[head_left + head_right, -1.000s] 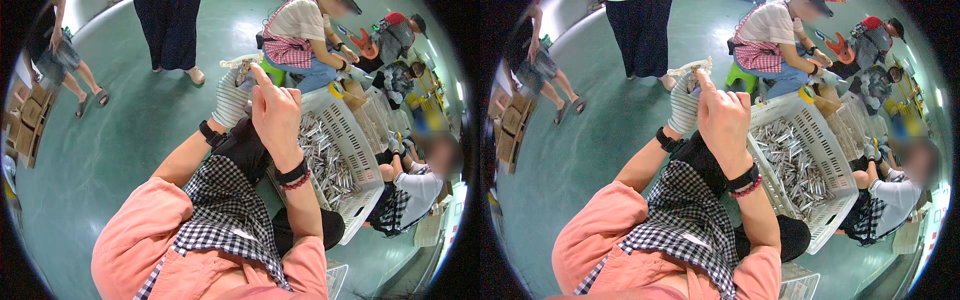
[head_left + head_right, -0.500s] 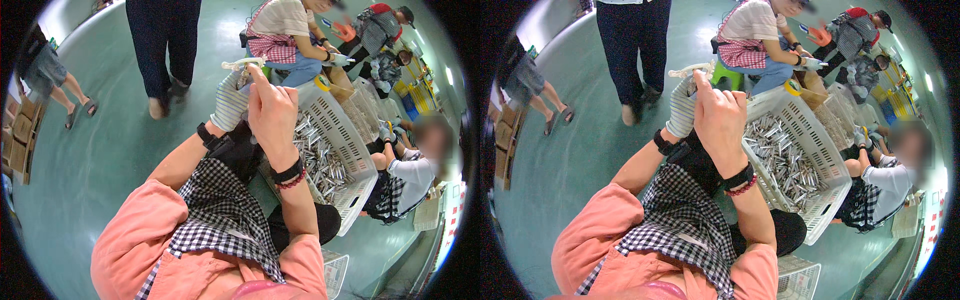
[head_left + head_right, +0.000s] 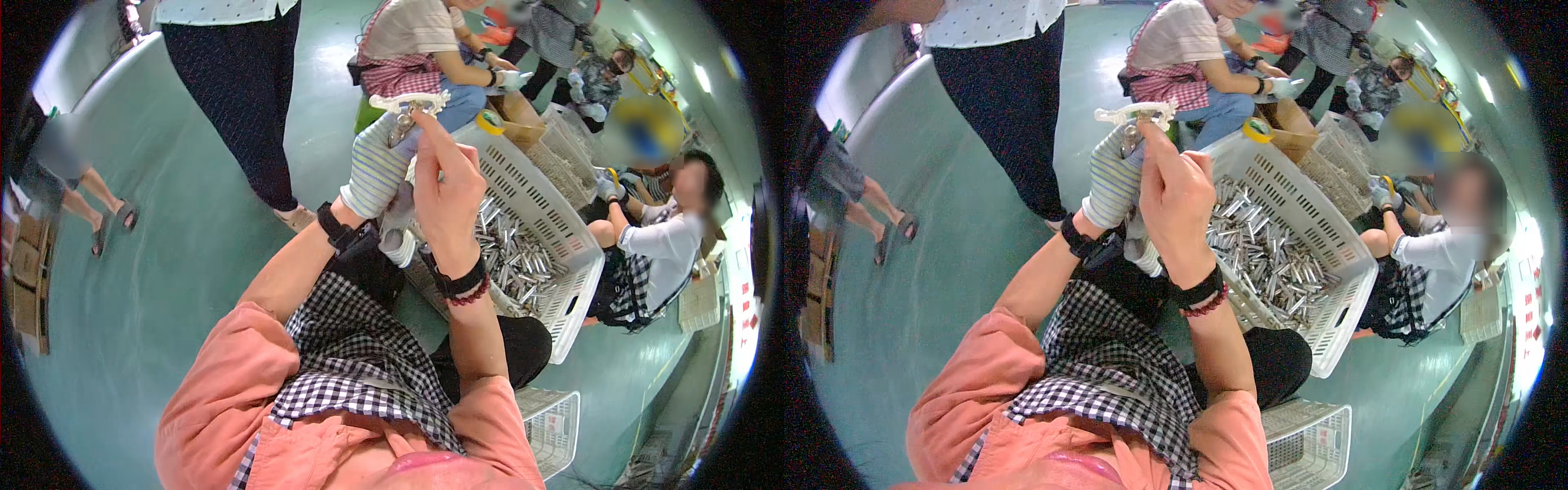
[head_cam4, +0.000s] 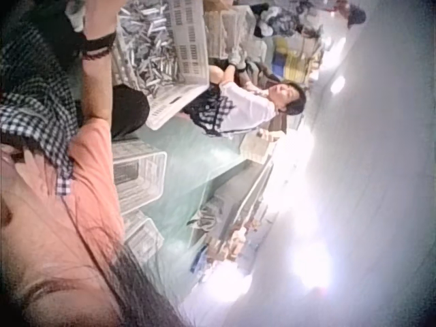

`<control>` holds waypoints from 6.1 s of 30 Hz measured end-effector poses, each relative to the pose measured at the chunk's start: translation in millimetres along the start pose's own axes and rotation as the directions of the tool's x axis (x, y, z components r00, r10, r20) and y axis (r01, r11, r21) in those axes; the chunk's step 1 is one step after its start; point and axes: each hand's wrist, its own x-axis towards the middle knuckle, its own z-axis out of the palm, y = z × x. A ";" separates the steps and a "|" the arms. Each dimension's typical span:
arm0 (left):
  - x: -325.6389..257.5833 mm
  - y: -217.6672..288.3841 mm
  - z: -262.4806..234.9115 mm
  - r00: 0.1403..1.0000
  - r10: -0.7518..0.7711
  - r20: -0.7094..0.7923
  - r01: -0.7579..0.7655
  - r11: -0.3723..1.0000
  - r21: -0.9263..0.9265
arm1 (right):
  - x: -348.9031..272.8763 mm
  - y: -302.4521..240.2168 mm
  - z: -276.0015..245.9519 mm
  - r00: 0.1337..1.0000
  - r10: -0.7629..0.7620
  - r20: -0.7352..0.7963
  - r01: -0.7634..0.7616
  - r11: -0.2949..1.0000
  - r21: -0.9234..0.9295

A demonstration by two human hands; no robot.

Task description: Sorting and inspecting small metal components in a factory.

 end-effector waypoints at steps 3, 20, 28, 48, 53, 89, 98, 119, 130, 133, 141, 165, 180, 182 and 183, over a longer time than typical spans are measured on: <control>-5.7 9.3 20.2 0.999 -0.032 0.033 0.029 0.996 0.089 | 1.3 4.1 -26.0 0.997 0.050 -0.059 -0.046 0.997 0.055; -22.7 19.4 63.4 0.911 -0.274 0.307 0.321 0.940 -0.113 | 9.2 28.1 -70.6 0.817 0.512 0.264 -0.538 0.516 0.667; -23.5 18.5 68.9 0.915 -0.242 0.322 0.333 0.903 -0.270 | 14.8 19.9 -65.3 0.772 0.601 0.206 -0.561 0.493 0.665; -36.7 -27.4 50.8 0.946 0.209 0.248 -0.209 0.978 -0.024 | 5.9 16.7 -56.8 0.875 0.480 0.063 -0.431 0.714 0.552; -42.5 15.7 77.5 0.954 0.122 0.272 -0.169 0.973 0.156 | -1.6 18.7 -73.4 0.826 0.563 0.001 -0.441 0.646 0.623; -60.0 37.0 29.9 0.967 -0.146 0.208 0.076 0.948 0.310 | 8.0 -0.1 -78.7 0.854 0.360 0.376 -0.514 0.468 0.719; -54.6 80.0 36.4 0.937 -0.347 0.043 0.340 0.932 0.123 | 13.5 -19.3 -72.3 0.887 0.340 0.311 -0.460 0.603 0.652; -85.8 -15.3 -38.7 0.858 -0.247 0.451 0.251 0.967 0.053 | 7.1 -12.3 -55.8 0.897 0.362 0.253 -0.427 0.561 0.709; -86.4 -56.2 -52.2 0.830 -0.135 0.541 -0.136 0.892 0.431 | 8.2 -14.2 -49.7 0.835 0.409 0.368 -0.531 0.426 0.733; -78.9 -39.4 -40.4 0.854 -0.291 0.432 0.279 0.956 0.091 | 6.6 -7.4 -47.8 0.834 0.427 0.350 -0.526 0.419 0.741; -66.1 -3.6 -24.2 0.888 0.031 0.460 -0.249 0.872 0.421 | 13.0 -4.1 -57.2 0.805 0.393 0.444 -0.580 0.369 0.726; -30.6 -2.6 3.4 0.896 0.184 0.404 -0.334 0.879 0.341 | 16.4 19.9 -58.5 0.869 0.487 0.085 -0.418 0.632 0.652; 0.7 1.2 -7.5 0.931 0.056 0.361 -0.200 0.905 0.376 | 47.9 2.1 -37.0 0.786 0.615 -0.058 -0.388 0.565 0.728; -5.1 -0.3 7.9 0.944 0.191 0.270 -0.311 0.794 0.523 | 50.9 9.9 -41.3 0.803 0.592 -0.066 -0.301 0.499 0.813; -5.3 8.6 17.1 0.980 0.045 0.194 -0.119 0.914 0.389 | 57.6 12.1 -44.9 0.813 0.579 -0.050 -0.299 0.490 0.819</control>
